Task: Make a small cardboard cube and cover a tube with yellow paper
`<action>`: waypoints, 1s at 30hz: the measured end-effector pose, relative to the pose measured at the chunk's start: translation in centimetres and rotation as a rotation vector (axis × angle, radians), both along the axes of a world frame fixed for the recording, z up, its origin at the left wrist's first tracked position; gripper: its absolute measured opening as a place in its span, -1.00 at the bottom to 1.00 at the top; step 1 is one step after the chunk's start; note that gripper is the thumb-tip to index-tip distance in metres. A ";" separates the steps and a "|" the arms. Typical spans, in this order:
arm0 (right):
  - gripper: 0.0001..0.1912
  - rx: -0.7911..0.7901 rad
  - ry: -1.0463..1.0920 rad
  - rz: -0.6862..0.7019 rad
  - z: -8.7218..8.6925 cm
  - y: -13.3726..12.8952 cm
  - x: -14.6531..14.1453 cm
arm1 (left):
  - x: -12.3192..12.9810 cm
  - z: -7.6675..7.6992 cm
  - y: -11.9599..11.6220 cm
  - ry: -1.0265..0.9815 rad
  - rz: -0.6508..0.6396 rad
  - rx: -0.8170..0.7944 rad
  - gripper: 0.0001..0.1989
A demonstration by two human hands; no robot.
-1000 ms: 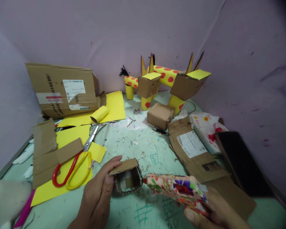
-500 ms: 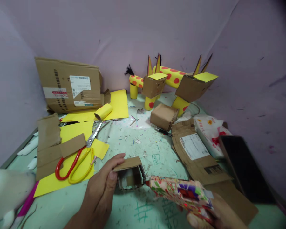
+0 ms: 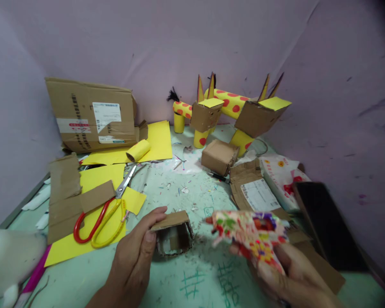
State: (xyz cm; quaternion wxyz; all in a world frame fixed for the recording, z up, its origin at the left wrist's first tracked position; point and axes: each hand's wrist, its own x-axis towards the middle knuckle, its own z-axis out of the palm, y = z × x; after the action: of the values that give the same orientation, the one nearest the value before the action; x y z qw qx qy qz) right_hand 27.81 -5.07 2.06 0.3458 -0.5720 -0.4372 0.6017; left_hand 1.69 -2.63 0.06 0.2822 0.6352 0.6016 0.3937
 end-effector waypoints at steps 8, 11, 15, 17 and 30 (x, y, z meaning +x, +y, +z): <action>-0.46 -0.046 0.141 -0.148 -1.4 2.3 -2.6 | 0.1 0.3 -0.1 0.002 0.031 -0.022 -0.60; -0.56 -0.036 0.080 -0.179 -1.7 3.7 -3.8 | 0.1 0.4 -0.2 -0.007 0.030 -0.029 -0.61; -0.75 0.027 -0.101 -0.136 -1.4 5.5 -4.4 | 0.0 0.5 -0.4 0.012 0.019 -0.029 -0.64; -0.82 0.074 -0.259 -0.092 -0.9 5.6 -4.4 | -0.1 0.5 -0.4 0.023 0.006 -0.030 -0.65; -0.79 0.131 -1.045 0.247 0.9 3.9 -3.3 | -1.2 -0.1 -0.2 0.018 -0.071 0.006 -0.63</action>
State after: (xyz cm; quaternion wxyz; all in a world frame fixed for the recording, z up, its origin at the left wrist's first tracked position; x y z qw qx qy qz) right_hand 24.51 -1.15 2.95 0.0440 -0.7167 -0.6516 0.2447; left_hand 0.45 -2.87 -0.05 0.2886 0.6605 0.5800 0.3794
